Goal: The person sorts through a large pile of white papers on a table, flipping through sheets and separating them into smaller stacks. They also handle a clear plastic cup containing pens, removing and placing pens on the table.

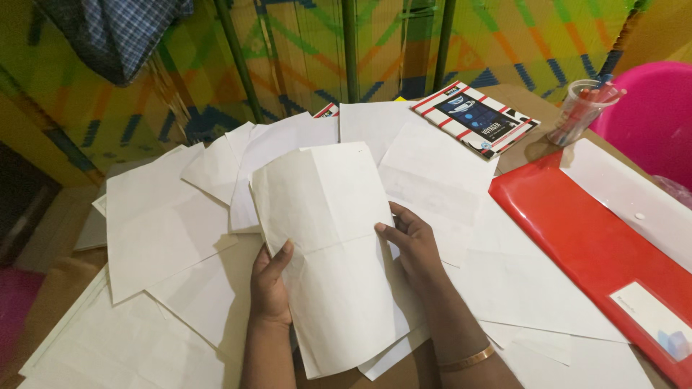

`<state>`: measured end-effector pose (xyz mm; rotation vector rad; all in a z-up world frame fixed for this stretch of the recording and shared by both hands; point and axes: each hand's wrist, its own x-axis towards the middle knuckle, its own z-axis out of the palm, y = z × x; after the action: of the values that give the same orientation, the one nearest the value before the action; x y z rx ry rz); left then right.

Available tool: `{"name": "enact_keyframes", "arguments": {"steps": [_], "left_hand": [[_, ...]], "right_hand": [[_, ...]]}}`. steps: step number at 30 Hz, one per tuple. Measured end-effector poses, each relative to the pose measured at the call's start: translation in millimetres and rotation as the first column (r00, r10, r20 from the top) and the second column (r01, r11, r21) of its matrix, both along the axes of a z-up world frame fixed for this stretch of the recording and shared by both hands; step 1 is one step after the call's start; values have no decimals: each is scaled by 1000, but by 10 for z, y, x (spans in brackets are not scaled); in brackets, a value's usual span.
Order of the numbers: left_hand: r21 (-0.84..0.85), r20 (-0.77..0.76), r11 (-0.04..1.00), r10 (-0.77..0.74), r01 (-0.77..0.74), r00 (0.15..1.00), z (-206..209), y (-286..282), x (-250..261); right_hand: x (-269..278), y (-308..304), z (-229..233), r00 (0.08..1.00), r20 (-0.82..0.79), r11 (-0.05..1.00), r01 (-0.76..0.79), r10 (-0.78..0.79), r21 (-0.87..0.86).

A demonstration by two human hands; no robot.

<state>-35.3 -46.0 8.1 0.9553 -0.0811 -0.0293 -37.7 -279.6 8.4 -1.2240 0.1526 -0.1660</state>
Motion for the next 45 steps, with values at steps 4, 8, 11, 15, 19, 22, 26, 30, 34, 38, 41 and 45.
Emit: {"name": "enact_keyframes", "arguments": {"steps": [4, 8, 11, 15, 19, 22, 26, 30, 34, 38, 41, 45], "left_hand": [[-1, -15, 1000, 5, -5, 1000, 1, 11, 2], [-9, 3, 1000, -6, 6, 1000, 19, 18, -5], [65, -17, 996, 54, -53, 998, 28, 29, -23], [48, -13, 998, 40, -39, 999, 26, 47, 2], [101, -23, 994, 45, -42, 999, -1, 120, 69], [232, -29, 972, 54, -46, 998, -9, 230, 157], [412, -37, 907, 117, -91, 992, 0, 269, 258], [689, -80, 718, 217, -103, 973, 20, 194, 321], [816, -90, 575, 237, -65, 967, 76, 123, 406], [843, -75, 534, 241, -68, 968, 128, 102, 490], [879, -56, 472, 250, -71, 967, 140, 79, 502], [851, -96, 522, 259, -56, 961, 173, 62, 500]], "right_hand": [[7, 4, -9, 1000, 17, 1000, 16, -15, -26], [6, 20, 10, 999, -21, 997, 36, -37, -74], [-7, 34, 29, 999, -17, 996, 30, -31, -82], [-26, 40, 37, 998, -42, 998, 40, -42, -51], [55, 3, 5, 1000, 19, 996, 5, -3, -84], [169, -46, -10, 998, 48, 993, -43, 48, -108], [264, -50, 81, 997, -37, 936, -70, 61, -345], [296, 40, 229, 996, -82, 818, -75, 33, -570], [362, 101, 310, 979, -200, 791, -88, -44, -605], [430, 85, 302, 977, -207, 777, -95, -46, -622], [440, 91, 268, 975, -214, 799, -86, -55, -595], [486, 102, 263, 974, -221, 778, -99, -52, -620]]}}
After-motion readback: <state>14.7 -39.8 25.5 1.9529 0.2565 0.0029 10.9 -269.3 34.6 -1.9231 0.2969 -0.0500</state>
